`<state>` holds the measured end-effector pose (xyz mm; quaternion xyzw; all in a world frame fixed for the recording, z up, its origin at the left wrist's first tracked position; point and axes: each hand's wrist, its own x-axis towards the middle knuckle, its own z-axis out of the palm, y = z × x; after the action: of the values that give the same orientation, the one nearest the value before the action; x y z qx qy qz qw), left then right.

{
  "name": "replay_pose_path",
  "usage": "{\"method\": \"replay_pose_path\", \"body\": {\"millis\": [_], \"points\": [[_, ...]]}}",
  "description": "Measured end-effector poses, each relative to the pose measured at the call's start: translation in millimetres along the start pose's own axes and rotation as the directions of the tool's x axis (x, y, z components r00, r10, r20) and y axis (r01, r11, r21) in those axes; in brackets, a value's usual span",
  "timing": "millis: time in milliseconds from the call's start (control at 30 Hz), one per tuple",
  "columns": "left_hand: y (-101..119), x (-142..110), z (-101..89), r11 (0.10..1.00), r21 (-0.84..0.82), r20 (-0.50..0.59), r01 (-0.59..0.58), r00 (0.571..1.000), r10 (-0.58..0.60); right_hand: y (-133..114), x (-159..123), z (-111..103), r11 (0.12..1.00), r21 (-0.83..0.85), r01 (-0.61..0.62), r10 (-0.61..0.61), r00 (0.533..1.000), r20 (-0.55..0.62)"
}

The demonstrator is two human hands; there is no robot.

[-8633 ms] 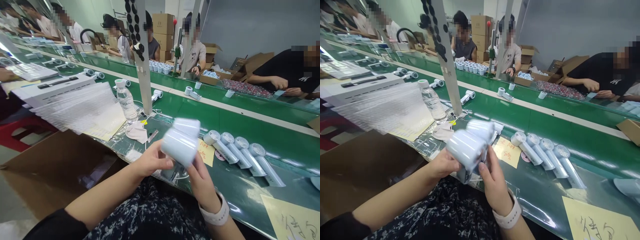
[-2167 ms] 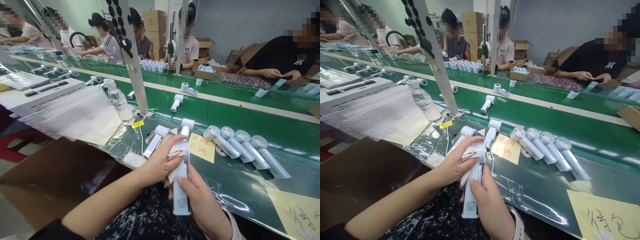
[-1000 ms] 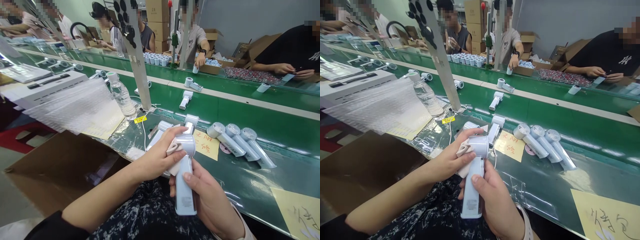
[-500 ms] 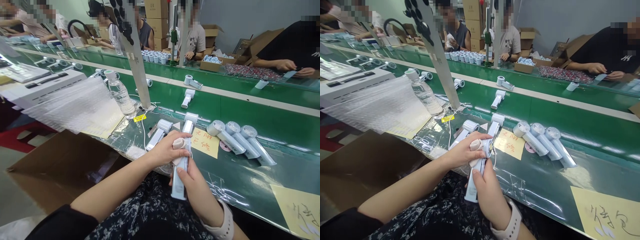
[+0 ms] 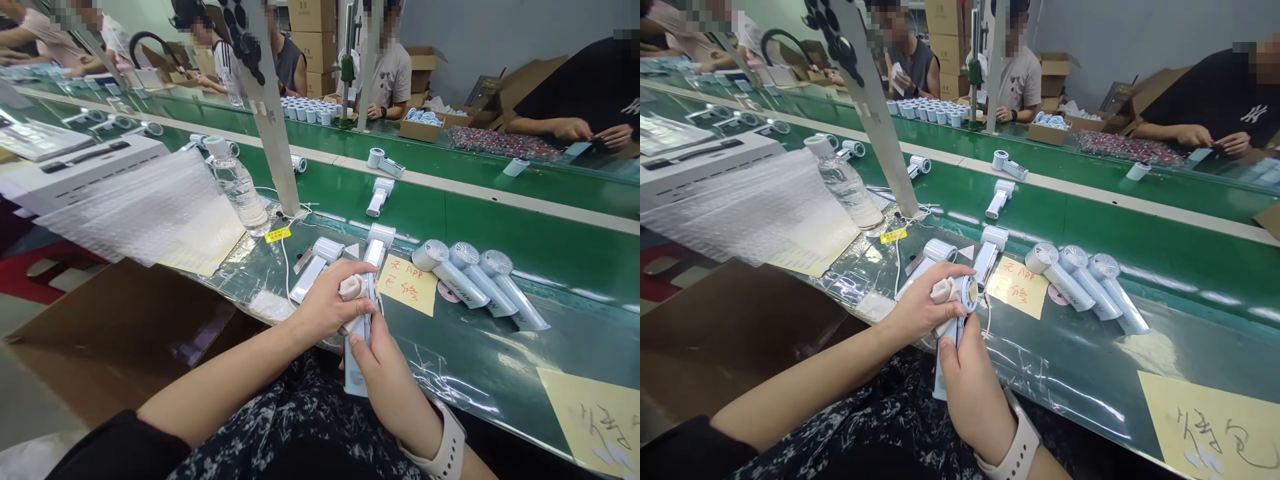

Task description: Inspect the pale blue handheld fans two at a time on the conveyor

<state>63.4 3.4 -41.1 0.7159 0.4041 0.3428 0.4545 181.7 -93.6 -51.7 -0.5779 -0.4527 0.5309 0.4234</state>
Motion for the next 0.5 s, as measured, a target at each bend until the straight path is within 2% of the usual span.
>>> {"method": "replay_pose_path", "body": {"millis": [100,200,400,500], "points": [[2,1,2.0,0.997,0.072,-0.014,-0.016,1.0,0.017,1,0,2,1.0,-0.005,-0.006,0.006,1.0,-0.027],[7,1,-2.1,0.988,0.143,0.059,-0.061,0.997,0.053,3,-1,-4,0.999,0.035,-0.012,0.013,1.0,-0.027],[23,-2,-21.1,0.987,0.126,0.233,-0.096,0.97,0.064,-1,-4,-29,0.972,0.218,-0.093,0.05,0.979,0.198],[27,-2,-30.1,0.99,0.086,0.269,-0.109,0.96,0.082,-7,-4,-35,0.965,0.245,-0.087,0.025,0.969,0.245]]}}
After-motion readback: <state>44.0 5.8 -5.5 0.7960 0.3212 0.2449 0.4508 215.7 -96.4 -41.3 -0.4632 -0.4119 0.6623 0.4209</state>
